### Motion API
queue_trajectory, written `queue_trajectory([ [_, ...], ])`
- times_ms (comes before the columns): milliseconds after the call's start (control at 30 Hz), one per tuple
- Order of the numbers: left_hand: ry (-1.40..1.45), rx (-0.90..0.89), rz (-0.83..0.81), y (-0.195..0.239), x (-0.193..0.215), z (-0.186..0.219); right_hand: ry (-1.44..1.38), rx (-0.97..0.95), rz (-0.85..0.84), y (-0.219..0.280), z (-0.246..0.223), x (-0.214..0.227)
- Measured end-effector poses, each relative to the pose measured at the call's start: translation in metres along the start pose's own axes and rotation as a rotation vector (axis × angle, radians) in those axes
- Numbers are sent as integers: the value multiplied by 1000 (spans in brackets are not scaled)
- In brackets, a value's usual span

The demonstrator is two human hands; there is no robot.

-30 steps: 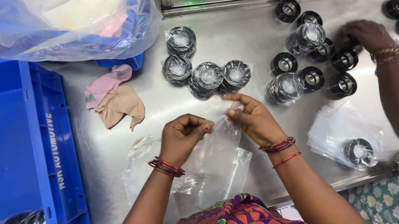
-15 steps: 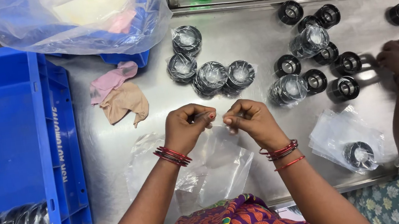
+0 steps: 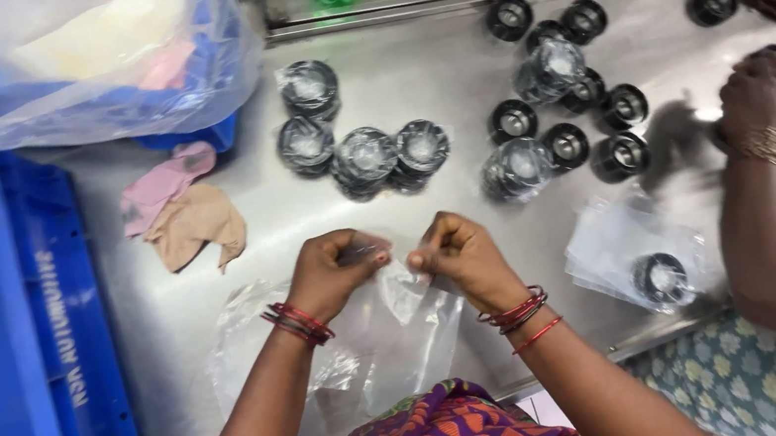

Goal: Packing small circular metal parts into plastic bags on a production floor.

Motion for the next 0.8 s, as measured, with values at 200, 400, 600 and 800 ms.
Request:
queue_trajectory([
  [200, -682, 25, 140, -3, 16, -7, 529, 117, 164, 13, -55, 47],
  [400, -1055, 20, -110, 7, 13, 12, 816, 212, 398, -32, -49, 130],
  [600, -1458, -486, 243, 42, -5, 51, 1052, 352, 396, -34, -45, 105],
  [800, -1148, -288, 230, 46, -24, 15, 1128, 354, 363, -21, -33, 71],
])
Point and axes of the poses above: each hand's wrist, its own y-axis away from the middle knuckle, its own x-axis out of the back of the hand, z = x × y, the point moved 3 cm from there along -y, towards the middle knuckle, and after that the axes turned 5 degrees about z, right-handed, at the moved point
